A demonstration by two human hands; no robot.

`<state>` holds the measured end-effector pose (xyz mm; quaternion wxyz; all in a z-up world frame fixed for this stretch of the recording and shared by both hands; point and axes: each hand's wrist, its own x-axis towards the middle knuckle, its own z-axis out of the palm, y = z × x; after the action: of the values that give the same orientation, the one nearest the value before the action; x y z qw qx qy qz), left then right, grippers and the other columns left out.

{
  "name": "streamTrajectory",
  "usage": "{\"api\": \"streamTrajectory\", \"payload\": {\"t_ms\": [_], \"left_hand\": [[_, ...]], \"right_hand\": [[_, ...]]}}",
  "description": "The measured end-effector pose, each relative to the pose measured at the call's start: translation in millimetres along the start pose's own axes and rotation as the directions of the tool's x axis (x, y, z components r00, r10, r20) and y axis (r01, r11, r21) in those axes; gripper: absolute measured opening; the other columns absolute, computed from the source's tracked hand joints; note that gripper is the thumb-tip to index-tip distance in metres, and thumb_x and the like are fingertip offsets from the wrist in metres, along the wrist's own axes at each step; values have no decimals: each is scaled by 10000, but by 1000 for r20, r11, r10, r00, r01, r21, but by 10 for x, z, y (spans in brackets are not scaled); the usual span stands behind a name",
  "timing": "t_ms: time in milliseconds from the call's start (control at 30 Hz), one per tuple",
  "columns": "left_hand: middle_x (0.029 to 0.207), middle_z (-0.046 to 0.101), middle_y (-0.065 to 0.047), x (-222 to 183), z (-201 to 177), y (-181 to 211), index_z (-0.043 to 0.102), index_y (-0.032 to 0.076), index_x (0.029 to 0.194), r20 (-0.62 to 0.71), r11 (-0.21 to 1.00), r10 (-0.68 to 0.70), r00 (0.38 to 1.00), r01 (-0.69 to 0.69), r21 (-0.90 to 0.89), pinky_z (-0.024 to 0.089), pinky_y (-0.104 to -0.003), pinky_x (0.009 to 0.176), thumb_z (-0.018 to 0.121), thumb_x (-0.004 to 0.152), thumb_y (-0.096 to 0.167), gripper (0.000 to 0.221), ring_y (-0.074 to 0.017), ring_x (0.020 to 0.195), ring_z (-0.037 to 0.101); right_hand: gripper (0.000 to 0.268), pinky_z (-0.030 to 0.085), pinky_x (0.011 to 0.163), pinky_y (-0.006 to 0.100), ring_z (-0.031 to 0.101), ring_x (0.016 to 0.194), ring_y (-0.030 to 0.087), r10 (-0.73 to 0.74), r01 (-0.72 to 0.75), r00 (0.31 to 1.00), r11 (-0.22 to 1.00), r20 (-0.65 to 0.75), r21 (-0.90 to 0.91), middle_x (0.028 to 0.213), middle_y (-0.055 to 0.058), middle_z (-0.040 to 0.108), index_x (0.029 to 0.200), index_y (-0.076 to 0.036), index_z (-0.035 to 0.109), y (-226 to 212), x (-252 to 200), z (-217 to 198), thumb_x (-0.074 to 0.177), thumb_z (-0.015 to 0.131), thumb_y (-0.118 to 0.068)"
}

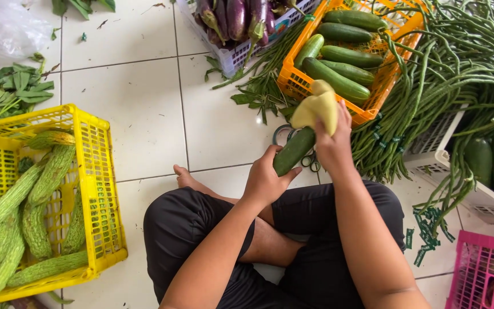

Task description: Wiping cucumbers with a cloth and sorting them into baskets.

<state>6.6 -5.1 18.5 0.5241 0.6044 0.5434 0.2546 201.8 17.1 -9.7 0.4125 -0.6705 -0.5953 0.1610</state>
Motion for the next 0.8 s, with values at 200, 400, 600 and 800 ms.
{"api": "streamTrajectory", "payload": {"t_ms": [200, 400, 600, 800], "left_hand": [[886, 738, -83, 17, 71, -109, 623, 201, 1139, -70, 994, 45, 996, -52, -100, 556, -382, 749, 880, 736, 325, 493, -284, 885, 732], [758, 699, -91, 29, -122, 27, 636, 175, 1106, -71, 979, -8, 997, -6, -201, 506, -336, 647, 853, 776, 297, 413, -190, 722, 647], [668, 660, -91, 73, -117, -55, 640, 144, 1069, 27, 968, -41, 999, 47, -247, 499, -303, 540, 833, 790, 269, 362, -180, 608, 628], [571, 623, -143, 129, -119, -196, 667, 55, 986, 251, 870, -8, 968, 130, -475, 449, -256, 354, 764, 773, 87, 236, -158, 402, 559]], "right_hand": [[415, 437, 1049, 538, 543, 1281, 337, 222, -171, 971, 905, -89, 389, 1366, 169, 551, 1497, -85, 456, 177, 66, -143, 1083, 469, -114], [557, 517, 982, 536, 684, 1013, 347, 122, -164, 986, 808, 112, 565, 1403, 233, 538, 1511, -47, 441, 359, 11, 56, 957, 468, -99], [583, 527, 1008, 454, 556, 1206, 218, 107, -163, 987, 661, 124, 732, 1387, 137, 534, 1539, -65, 409, 0, -100, 119, 1009, 564, -253], [452, 533, 994, 398, 566, 1110, 154, 71, -50, 997, 706, -1, 707, 1221, 89, 593, 1445, -70, 524, 19, -54, 57, 1035, 570, -254]]}}
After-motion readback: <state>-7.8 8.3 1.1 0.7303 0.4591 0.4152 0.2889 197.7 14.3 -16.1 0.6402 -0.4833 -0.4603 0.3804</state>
